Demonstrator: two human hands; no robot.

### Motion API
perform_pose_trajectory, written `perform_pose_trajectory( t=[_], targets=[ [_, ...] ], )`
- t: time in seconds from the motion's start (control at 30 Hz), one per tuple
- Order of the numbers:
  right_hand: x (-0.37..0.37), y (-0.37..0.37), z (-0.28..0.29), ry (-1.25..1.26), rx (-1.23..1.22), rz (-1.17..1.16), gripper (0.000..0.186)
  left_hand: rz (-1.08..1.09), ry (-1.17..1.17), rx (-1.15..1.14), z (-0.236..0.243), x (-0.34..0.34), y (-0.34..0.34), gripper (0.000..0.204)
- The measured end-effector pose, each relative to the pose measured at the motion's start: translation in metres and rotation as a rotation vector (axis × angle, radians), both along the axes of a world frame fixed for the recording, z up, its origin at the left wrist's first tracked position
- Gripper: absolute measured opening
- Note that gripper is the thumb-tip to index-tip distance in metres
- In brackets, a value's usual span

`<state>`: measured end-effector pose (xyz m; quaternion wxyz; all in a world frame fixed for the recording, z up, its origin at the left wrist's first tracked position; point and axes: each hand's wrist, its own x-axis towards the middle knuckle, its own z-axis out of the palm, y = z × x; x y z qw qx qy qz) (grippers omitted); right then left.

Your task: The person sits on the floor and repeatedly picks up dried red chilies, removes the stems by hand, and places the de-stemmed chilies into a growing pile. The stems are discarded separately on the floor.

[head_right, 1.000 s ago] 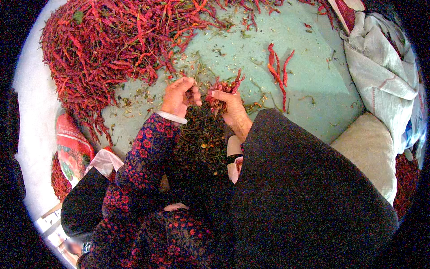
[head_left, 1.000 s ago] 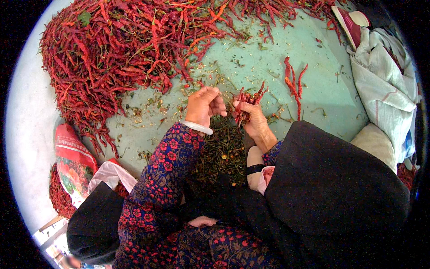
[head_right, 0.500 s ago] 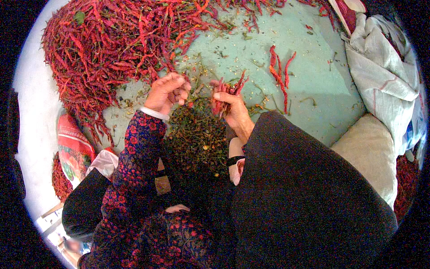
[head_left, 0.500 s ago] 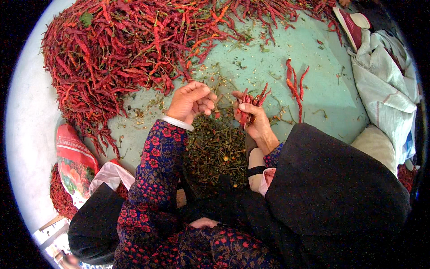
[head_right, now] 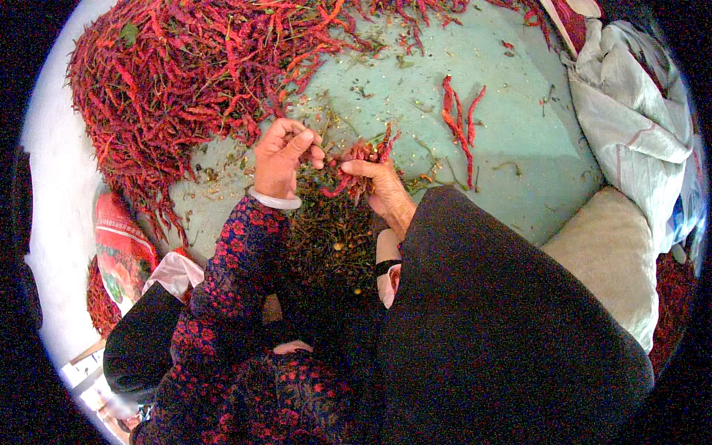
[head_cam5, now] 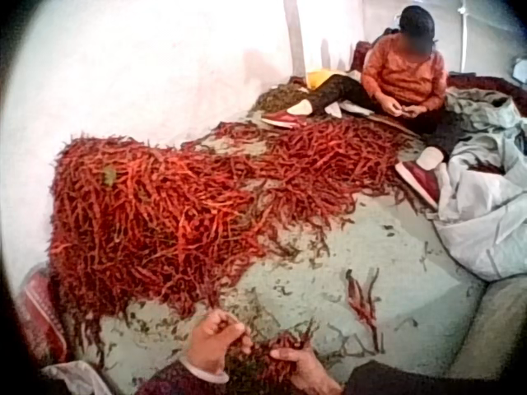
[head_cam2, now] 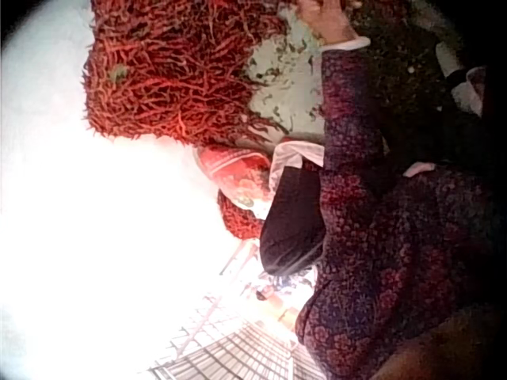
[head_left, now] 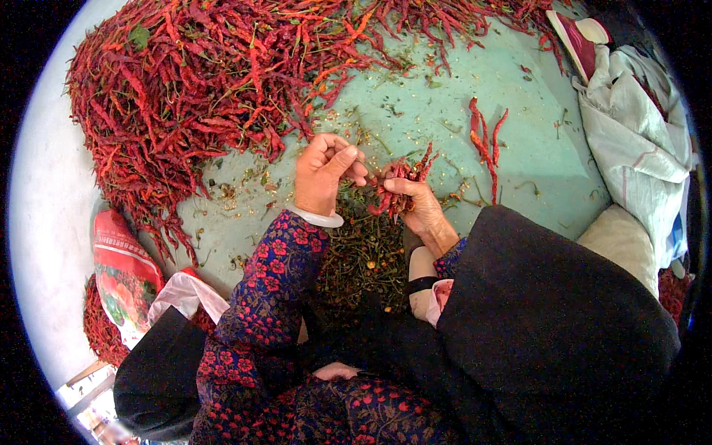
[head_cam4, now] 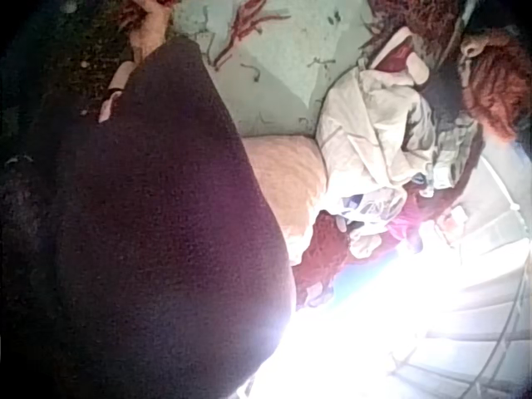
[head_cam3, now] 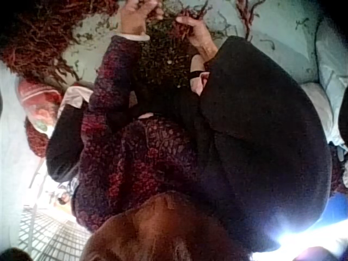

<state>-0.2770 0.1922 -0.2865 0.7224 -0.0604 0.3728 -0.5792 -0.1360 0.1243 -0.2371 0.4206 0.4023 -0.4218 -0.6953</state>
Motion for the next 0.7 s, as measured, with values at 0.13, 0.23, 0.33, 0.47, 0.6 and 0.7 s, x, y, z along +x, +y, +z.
perform_pose_trajectory(
  t=[0.13, 0.23, 0.33, 0.47, 0.6, 0.7],
  targets=[
    [0.002, -0.001, 0.002, 0.035, 0.055, -0.029, 0.023, -0.006, 0.005, -0.048, -0.004, -0.003, 0.003, 0.009],
    [0.001, 0.0, 0.0, 0.086, 0.083, -0.066, 0.024, -0.04, -0.018, -0.026, -0.001, -0.007, 0.006, 0.012],
    [-0.001, -0.001, 0.0, 0.103, 0.092, -0.048, 0.022, -0.107, -0.088, -0.009, -0.003, -0.008, 0.008, 0.016],
    [0.001, -0.002, 0.001, 0.098, 0.085, -0.025, 0.018, -0.206, -0.203, -0.008, -0.011, -0.006, 0.01, 0.016],
    [0.002, -0.002, 0.0, 0.112, 0.059, -0.024, 0.017, -0.204, -0.239, 0.021, -0.013, -0.006, 0.012, 0.011],
    [0.001, -0.001, -0.002, 0.126, 0.047, -0.005, 0.017, -0.21, -0.404, -0.049, -0.011, -0.008, 0.015, 0.011]
  ],
)
